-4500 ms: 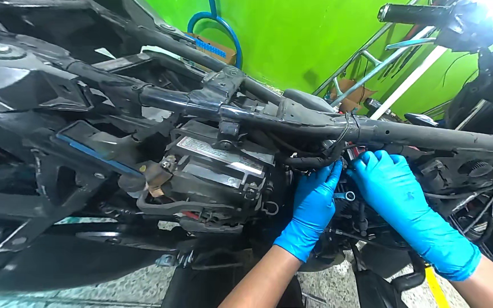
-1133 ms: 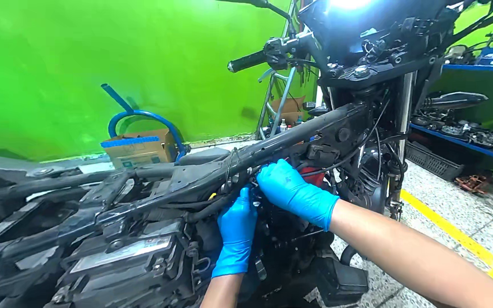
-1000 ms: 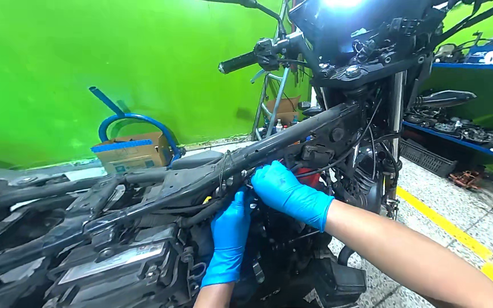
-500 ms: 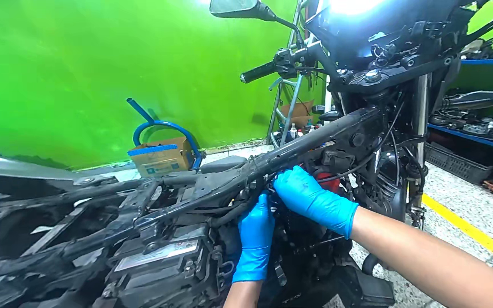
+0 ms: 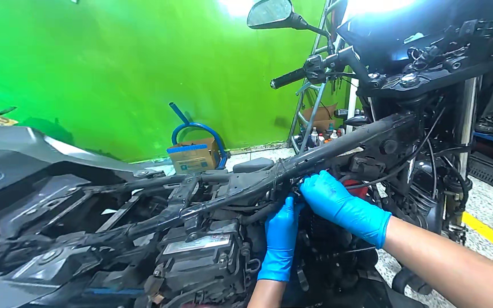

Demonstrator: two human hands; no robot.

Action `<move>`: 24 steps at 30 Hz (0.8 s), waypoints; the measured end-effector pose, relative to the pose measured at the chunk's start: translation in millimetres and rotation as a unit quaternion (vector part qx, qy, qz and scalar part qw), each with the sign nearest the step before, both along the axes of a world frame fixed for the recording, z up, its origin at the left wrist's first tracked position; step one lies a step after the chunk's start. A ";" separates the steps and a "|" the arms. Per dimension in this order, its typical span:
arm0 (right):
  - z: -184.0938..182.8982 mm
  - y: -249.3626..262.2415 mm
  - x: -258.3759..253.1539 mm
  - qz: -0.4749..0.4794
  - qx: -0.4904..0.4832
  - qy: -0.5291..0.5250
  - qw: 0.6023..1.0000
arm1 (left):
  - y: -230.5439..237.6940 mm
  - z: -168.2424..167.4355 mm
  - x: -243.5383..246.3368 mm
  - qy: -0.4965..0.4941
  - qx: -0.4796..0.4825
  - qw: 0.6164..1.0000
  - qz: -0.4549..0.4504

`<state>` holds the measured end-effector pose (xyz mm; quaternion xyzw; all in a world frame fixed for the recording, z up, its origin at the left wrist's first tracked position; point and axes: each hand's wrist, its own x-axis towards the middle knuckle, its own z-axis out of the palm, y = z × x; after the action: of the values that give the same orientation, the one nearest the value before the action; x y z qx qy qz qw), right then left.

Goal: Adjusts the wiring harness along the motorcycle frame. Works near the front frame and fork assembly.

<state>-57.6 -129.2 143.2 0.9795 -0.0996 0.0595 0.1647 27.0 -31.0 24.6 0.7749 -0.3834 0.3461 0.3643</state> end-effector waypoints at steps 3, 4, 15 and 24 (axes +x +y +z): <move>4.3 0.8 1.1 -0.009 0.018 0.025 0.999 | -1.8 -2.2 1.2 -0.013 -0.015 1.000 0.004; 6.2 1.4 1.1 -0.014 0.026 0.036 0.999 | -1.0 -3.2 2.3 -0.011 -0.016 1.000 -0.005; 15.2 3.9 2.0 -0.031 0.069 0.071 0.995 | 1.3 -3.7 7.4 -0.007 0.000 1.000 -0.019; 17.6 5.0 -0.9 -0.031 0.095 0.079 0.992 | 3.6 -1.6 0.1 0.030 0.021 0.999 -0.011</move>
<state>-58.4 -124.2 160.8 0.9888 -0.1216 -0.0332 0.0800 27.0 -27.4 23.1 0.7883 -0.3876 0.3107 0.3632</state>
